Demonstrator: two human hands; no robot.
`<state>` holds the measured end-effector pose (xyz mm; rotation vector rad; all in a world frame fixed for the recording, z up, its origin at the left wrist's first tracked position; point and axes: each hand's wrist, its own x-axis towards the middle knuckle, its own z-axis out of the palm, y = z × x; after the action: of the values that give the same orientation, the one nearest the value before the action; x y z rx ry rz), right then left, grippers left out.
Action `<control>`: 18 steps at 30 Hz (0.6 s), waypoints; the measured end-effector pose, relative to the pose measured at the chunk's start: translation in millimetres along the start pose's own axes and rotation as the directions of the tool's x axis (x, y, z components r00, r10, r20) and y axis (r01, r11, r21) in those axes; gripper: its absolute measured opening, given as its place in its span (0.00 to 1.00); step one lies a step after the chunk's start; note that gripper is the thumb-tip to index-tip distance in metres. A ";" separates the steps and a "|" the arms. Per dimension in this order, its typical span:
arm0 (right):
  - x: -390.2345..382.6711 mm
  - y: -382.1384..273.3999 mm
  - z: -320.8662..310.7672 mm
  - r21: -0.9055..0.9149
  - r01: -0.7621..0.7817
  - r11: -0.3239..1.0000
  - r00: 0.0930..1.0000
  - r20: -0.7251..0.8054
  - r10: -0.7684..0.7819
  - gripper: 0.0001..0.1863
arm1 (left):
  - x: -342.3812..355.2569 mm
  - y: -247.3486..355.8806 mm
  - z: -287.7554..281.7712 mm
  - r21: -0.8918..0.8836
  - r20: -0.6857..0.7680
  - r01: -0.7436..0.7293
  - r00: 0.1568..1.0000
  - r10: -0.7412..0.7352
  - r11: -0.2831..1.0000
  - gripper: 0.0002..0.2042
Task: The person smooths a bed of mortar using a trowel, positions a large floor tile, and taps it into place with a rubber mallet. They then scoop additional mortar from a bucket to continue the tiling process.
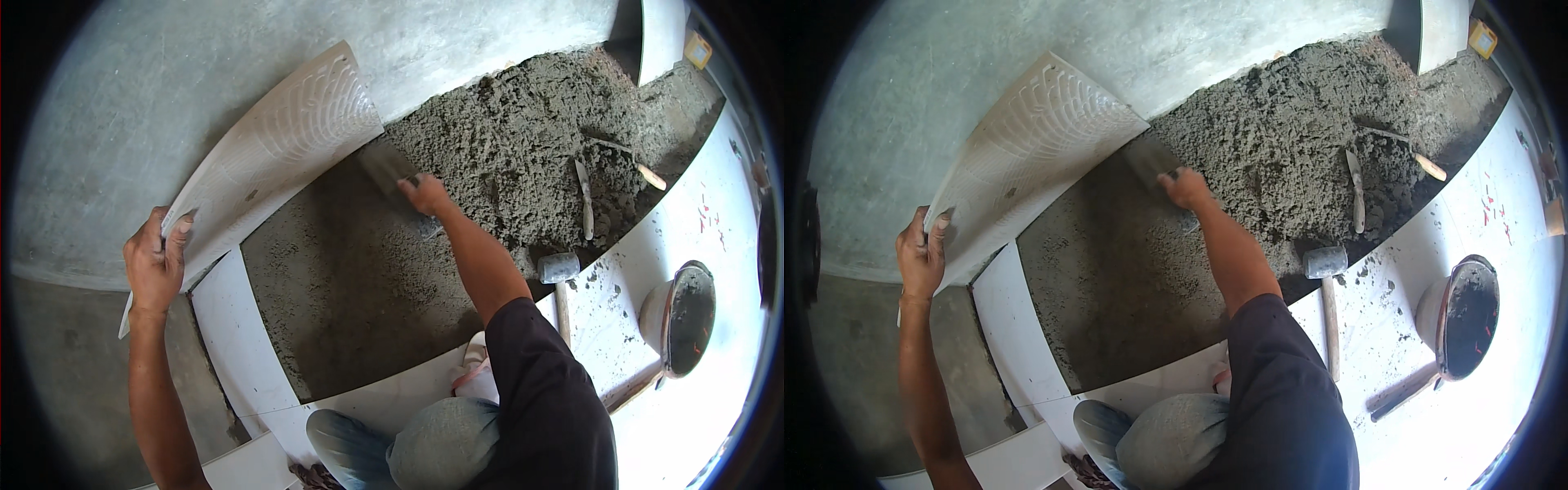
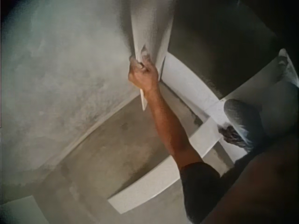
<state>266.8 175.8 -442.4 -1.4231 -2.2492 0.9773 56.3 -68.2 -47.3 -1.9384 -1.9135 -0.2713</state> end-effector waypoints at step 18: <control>-75.1 79.2 -115.2 -0.179 -0.253 0.951 0.946 -0.252 0.204 0.37 | -169.1 120.8 65.9 -0.091 0.317 -0.078 0.943 0.104 0.993 0.32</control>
<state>421.3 175.6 -406.2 -1.8208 -2.0970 0.6092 159.2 -192.9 -193.5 -2.2299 -2.0271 -0.0003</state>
